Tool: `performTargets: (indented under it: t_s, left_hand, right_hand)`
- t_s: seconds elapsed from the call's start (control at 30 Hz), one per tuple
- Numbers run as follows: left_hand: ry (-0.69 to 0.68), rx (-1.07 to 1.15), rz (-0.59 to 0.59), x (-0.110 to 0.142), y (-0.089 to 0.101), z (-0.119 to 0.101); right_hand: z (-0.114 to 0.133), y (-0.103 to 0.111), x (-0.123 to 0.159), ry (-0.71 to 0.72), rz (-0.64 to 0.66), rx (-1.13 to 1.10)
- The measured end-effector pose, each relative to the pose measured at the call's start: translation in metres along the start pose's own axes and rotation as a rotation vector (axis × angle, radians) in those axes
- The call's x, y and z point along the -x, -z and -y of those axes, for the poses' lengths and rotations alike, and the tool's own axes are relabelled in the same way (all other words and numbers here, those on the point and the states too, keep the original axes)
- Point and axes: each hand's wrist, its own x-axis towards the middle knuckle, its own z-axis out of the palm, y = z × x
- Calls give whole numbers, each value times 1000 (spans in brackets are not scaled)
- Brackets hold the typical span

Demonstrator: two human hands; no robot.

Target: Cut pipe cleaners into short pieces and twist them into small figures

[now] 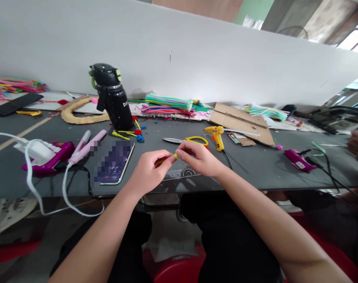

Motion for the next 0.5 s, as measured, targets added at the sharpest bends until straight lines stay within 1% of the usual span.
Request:
performTargets:
  t_s: [0.17,0.23,0.37,0.5]
  left_hand:
    - [8,33,2,0,-2,-2]
    - [21,36,6,-1,-1,-2]
    - [80,38,37,-2,6,1]
    - [131,-17,45,-4,12,6]
  right_hand:
    - [1,-1,1,-2,-19,-47]
    - [2,-1,0,-43,-9,-81]
    - [-1,2,-2,-145,16,-232]
    - [-11,6,-3,-184,-88,-262]
